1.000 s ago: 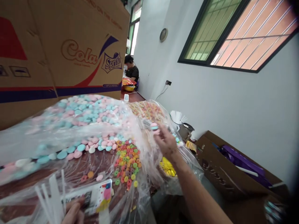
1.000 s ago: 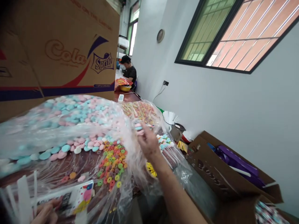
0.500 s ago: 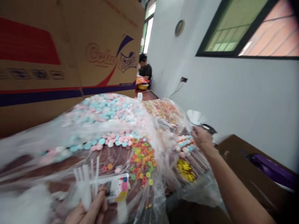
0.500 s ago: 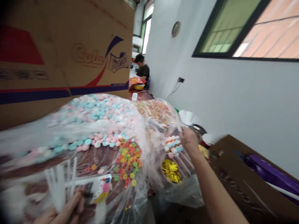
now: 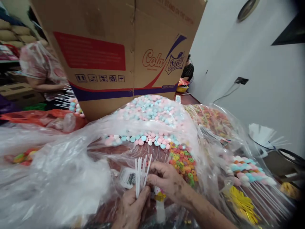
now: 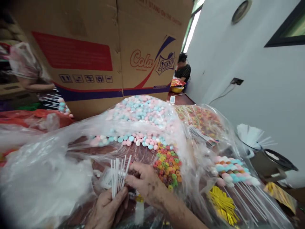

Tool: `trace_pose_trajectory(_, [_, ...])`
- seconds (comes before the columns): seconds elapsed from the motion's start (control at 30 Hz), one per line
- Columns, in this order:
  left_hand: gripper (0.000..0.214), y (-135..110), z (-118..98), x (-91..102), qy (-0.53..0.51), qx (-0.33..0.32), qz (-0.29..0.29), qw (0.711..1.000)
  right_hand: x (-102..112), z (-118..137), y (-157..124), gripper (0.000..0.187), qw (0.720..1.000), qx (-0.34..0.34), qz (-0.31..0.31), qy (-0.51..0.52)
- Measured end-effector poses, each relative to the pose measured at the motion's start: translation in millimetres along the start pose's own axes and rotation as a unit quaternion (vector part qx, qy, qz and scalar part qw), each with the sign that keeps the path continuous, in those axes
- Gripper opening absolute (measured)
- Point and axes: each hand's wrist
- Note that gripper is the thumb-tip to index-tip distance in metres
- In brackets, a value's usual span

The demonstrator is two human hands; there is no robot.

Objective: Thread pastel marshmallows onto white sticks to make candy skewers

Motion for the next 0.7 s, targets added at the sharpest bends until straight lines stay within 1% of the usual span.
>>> trace_pose_trajectory(0.07, [0.062,1,0,-0.1,0.000,-0.004,0.016,1.000,-6,-3,5,0.014,1.000,-0.001,0.005,-0.003])
trace_pose_trajectory(0.13, [0.062,2,1,0.1,-0.003,-0.009,0.019,1.000,-7,-4,7,0.016,1.000,-0.006,-0.004,-0.014])
trace_pose_trajectory(0.3, [0.060,4,2,1.0,-0.026,-0.030,-0.002,0.999,-7,-2,7,0.024,0.999,-0.023,-0.016,-0.037])
trace_pose_trajectory(0.4, [0.059,5,1,1.4,-0.052,-0.033,-0.024,0.998,-1,-1,12,0.028,0.999,-0.033,0.001,-0.035])
trace_pose_trajectory(0.47, [0.057,6,0,0.8,-0.077,-0.028,-0.047,0.996,4,0,22,0.031,0.999,-0.029,0.002,-0.016])
trace_pose_trajectory(0.5, [0.056,6,1,0.2,-0.089,-0.026,-0.059,0.994,6,-1,30,0.032,1.000,-0.018,-0.009,-0.017])
trace_pose_trajectory(0.53, [0.056,7,1,-0.5,-0.100,-0.024,-0.069,0.992,7,-2,39,0.031,0.999,0.002,-0.023,-0.036])
trace_pose_trajectory(0.57, [0.057,7,3,-1.2,-0.108,-0.023,-0.076,0.991,7,-4,50,0.028,0.996,0.030,-0.036,-0.077])
trace_pose_trajectory(0.6, [0.059,8,4,-1.9,-0.113,-0.021,-0.080,0.990,5,-6,63,0.025,0.987,0.069,-0.038,-0.142])
trace_pose_trajectory(0.63, [0.060,9,6,-2.4,-0.114,-0.019,-0.081,0.990,2,-9,76,0.023,0.968,0.115,-0.031,-0.220])
trace_pose_trajectory(0.7, [0.061,12,10,-2.8,-0.107,-0.022,-0.083,0.991,-7,-14,103,0.022,0.907,0.181,0.025,-0.380])
Point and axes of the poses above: each hand's wrist, its own y-axis towards the middle knuckle, its own x-axis out of the back of the hand, z = x × y, and after that the axes turned 4 degrees about x, right-handed
